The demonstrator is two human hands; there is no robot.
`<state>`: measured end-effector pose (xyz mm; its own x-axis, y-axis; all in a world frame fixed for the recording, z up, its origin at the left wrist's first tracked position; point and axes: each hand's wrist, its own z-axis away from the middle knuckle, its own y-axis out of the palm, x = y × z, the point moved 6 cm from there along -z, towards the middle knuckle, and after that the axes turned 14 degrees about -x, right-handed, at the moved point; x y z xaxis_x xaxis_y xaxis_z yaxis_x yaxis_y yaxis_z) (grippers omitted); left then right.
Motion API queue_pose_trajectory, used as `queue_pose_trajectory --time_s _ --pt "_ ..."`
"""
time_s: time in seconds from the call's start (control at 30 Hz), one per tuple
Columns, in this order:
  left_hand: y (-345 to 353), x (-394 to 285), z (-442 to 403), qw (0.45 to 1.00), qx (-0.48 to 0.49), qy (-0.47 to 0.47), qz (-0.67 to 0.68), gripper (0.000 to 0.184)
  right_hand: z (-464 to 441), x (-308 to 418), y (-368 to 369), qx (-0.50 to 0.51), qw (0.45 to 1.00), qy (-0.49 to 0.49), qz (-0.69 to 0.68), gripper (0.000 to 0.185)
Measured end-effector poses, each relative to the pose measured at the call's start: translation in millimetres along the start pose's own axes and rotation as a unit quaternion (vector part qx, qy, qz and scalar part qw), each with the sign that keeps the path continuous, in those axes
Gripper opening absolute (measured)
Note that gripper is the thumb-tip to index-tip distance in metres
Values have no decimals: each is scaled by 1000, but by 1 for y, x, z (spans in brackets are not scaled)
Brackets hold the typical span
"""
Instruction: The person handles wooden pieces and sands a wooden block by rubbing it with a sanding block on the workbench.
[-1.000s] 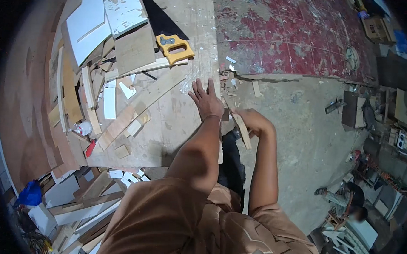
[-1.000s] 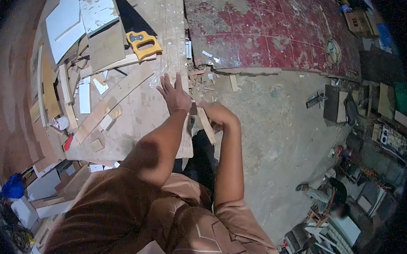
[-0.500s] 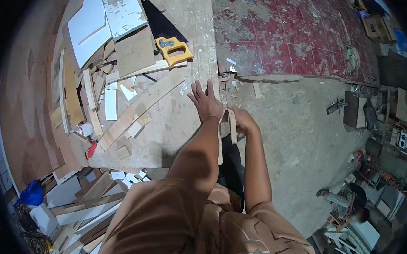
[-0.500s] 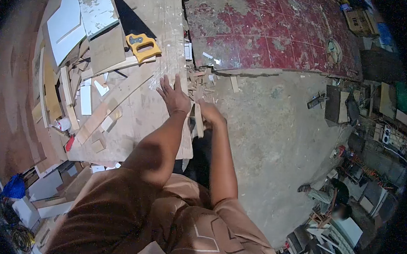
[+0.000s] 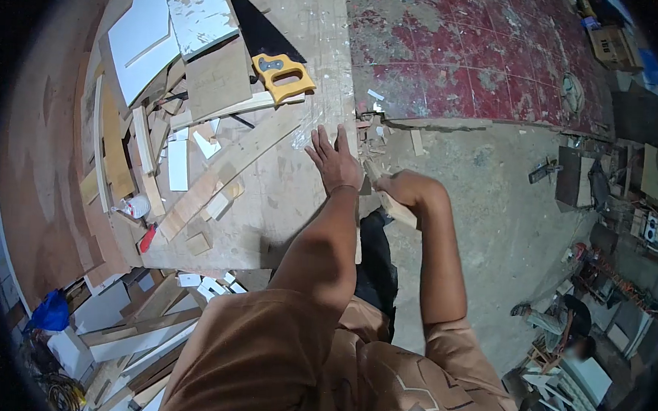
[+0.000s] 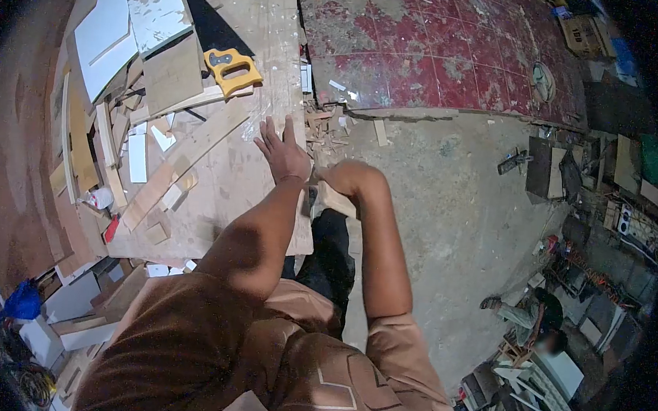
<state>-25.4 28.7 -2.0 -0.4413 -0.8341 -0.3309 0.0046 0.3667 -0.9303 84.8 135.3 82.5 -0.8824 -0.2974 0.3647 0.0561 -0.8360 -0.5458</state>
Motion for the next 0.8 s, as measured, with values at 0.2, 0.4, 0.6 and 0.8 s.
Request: queue_pose_trajectory --time_s 0.2,0.4,0.6,0.8 --pt "10 6 0 1000 10 -4 -9 69 -19 48 -9 141 954 -89 251 63" --pt "27 16 0 999 -44 20 -24 67 -56 62 -6 264 925 -65 265 67" --pt "24 14 2 1000 -23 7 4 68 -68 50 7 230 941 -67 240 73" --pt "0 1 1 1000 13 -15 21 73 -60 23 12 212 959 -8 190 74"
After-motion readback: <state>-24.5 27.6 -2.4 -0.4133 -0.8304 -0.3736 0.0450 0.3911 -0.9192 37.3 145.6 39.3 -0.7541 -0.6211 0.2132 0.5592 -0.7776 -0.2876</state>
